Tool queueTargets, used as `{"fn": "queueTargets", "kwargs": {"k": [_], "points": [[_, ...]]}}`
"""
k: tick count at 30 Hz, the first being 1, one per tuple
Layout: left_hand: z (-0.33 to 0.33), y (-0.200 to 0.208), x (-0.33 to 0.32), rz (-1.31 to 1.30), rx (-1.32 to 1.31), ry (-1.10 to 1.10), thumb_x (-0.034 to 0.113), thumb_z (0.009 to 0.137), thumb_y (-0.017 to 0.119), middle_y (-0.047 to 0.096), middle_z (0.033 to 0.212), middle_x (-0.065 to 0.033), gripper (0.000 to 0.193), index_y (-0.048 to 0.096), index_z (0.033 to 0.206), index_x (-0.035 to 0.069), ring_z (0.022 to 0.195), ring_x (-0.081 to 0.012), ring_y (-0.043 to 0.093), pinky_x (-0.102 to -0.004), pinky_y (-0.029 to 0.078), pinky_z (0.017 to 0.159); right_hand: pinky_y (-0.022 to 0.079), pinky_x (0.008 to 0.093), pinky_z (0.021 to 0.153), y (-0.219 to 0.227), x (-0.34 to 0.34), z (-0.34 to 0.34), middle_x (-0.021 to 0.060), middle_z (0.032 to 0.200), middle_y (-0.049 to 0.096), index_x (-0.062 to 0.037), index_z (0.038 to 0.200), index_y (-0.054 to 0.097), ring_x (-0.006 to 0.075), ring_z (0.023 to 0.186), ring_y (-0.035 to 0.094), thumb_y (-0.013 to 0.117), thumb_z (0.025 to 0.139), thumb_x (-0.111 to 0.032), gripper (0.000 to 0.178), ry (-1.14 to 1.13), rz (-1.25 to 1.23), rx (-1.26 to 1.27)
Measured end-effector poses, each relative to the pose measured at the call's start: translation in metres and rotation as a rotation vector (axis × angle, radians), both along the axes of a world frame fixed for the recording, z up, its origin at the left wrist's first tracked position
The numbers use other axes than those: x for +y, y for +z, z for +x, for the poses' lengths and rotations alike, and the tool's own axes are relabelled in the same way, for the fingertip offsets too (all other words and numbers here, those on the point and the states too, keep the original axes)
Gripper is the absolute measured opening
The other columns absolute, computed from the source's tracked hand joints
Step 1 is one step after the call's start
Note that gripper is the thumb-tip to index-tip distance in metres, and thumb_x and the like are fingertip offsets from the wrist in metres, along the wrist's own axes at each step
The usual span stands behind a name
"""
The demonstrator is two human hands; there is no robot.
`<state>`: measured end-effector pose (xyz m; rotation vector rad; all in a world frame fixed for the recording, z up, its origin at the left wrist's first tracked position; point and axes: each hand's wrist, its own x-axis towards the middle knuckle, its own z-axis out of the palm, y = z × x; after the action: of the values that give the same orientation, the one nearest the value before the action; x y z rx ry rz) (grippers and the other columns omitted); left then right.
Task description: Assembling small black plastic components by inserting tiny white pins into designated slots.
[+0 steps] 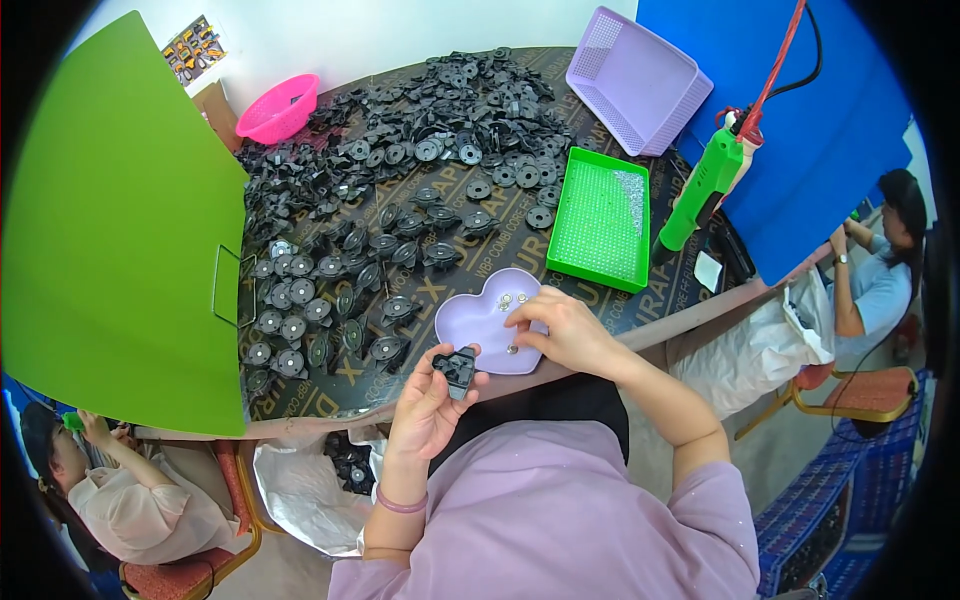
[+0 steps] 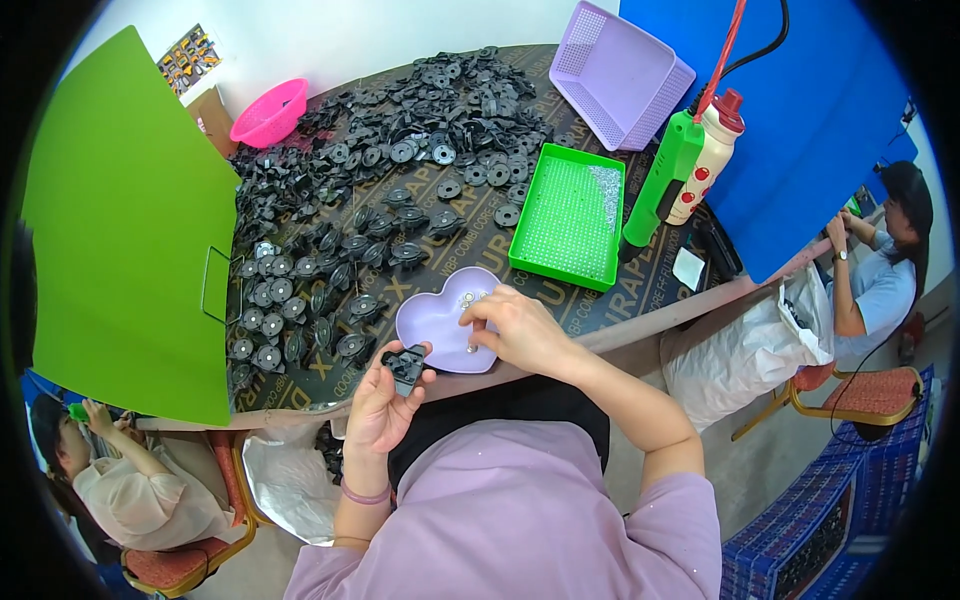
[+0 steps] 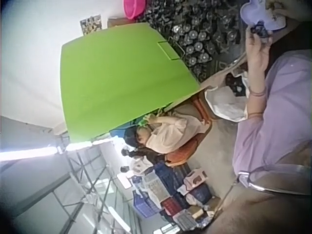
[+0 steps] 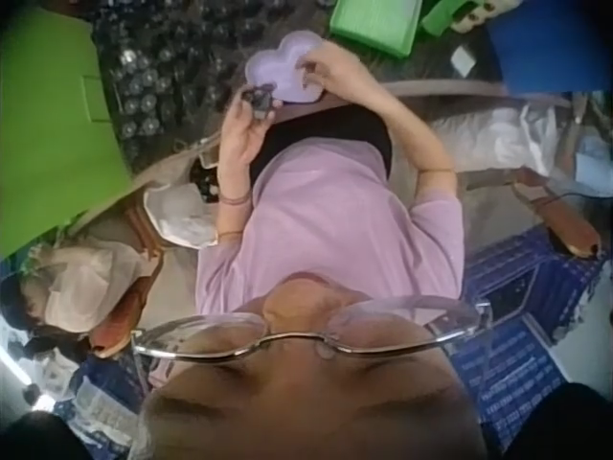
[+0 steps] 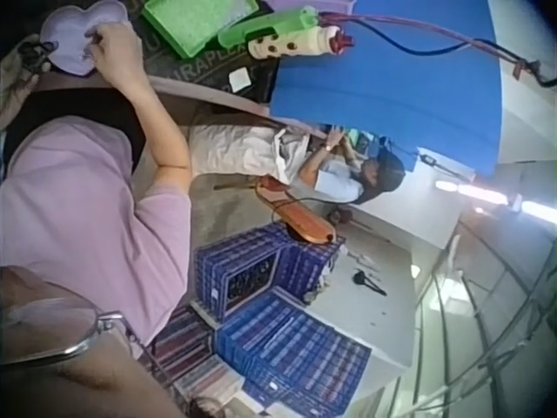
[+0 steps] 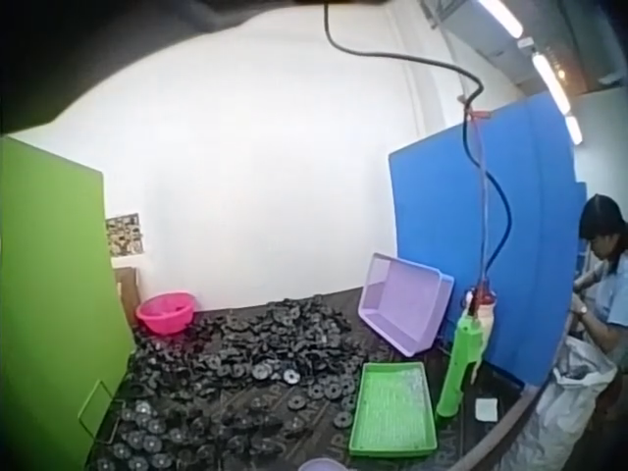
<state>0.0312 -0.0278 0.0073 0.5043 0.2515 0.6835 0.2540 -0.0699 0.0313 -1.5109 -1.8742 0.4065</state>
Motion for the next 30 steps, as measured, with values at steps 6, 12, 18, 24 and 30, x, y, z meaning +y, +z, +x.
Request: {"fn": "queueTargets", "kwargs": {"k": [6, 12, 18, 24, 30], "points": [[0.007, -0.002, 0.000, -0.011, 0.016, -0.022, 0.017, 0.085, 0.056, 0.042, 0.125, -0.0206, 0.035, 0.043, 0.116, 0.006, 0.103, -0.0315, 0.055, -0.0320, 0.053, 0.080, 0.046, 0.0320, 0.069, 0.005, 0.000, 0.003, 0.0047, 0.074, 0.058, -0.0064, 0.083, 0.063, 0.0206, 0.080, 0.055, 0.067, 0.067, -0.008, 0.017, -0.141, 0.053, -0.048], [0.004, -0.002, -0.002, 0.034, 0.039, 0.014, 0.014, 0.085, 0.056, 0.041, 0.126, -0.0201, 0.033, 0.043, 0.115, 0.007, 0.102, -0.0323, 0.055, -0.0333, 0.052, 0.082, 0.046, 0.0329, 0.067, 0.008, -0.003, 0.009, 0.0049, 0.078, 0.055, -0.0064, 0.075, 0.063, 0.0209, 0.081, 0.053, 0.065, 0.069, -0.016, 0.011, 0.037, -0.044, -0.333], [0.001, 0.001, -0.005, 0.080, 0.030, 0.009, 0.015, 0.084, 0.058, 0.041, 0.126, -0.0195, 0.034, 0.044, 0.114, 0.007, 0.101, -0.0326, 0.056, -0.0343, 0.052, 0.080, 0.047, 0.0329, 0.069, 0.018, -0.013, -0.006, 0.0063, 0.078, 0.052, -0.0072, 0.073, 0.064, 0.0222, 0.083, 0.053, 0.066, 0.070, -0.025, 0.018, 0.179, -0.190, -0.504], [0.003, 0.004, -0.005, 0.117, 0.041, -0.006, 0.018, 0.084, 0.058, 0.048, 0.120, -0.0166, 0.037, 0.044, 0.116, 0.006, 0.095, -0.0300, 0.059, -0.0321, 0.054, 0.073, 0.046, 0.0331, 0.069, 0.016, -0.016, -0.002, 0.0068, 0.079, 0.051, -0.0042, 0.075, 0.062, 0.0229, 0.083, 0.053, 0.067, 0.069, -0.013, 0.012, 0.214, -0.126, -0.297], [0.013, -0.003, -0.008, 0.117, 0.099, 0.020, 0.020, 0.084, 0.057, 0.059, 0.101, -0.0093, 0.039, 0.046, 0.118, 0.005, 0.088, -0.0221, 0.062, -0.0276, 0.053, 0.069, 0.040, 0.0284, 0.067, 0.042, -0.015, -0.013, 0.0050, 0.078, 0.049, -0.0044, 0.078, 0.062, 0.0180, 0.077, 0.050, 0.066, 0.072, -0.008, 0.008, 0.143, -0.029, 0.376]]}}
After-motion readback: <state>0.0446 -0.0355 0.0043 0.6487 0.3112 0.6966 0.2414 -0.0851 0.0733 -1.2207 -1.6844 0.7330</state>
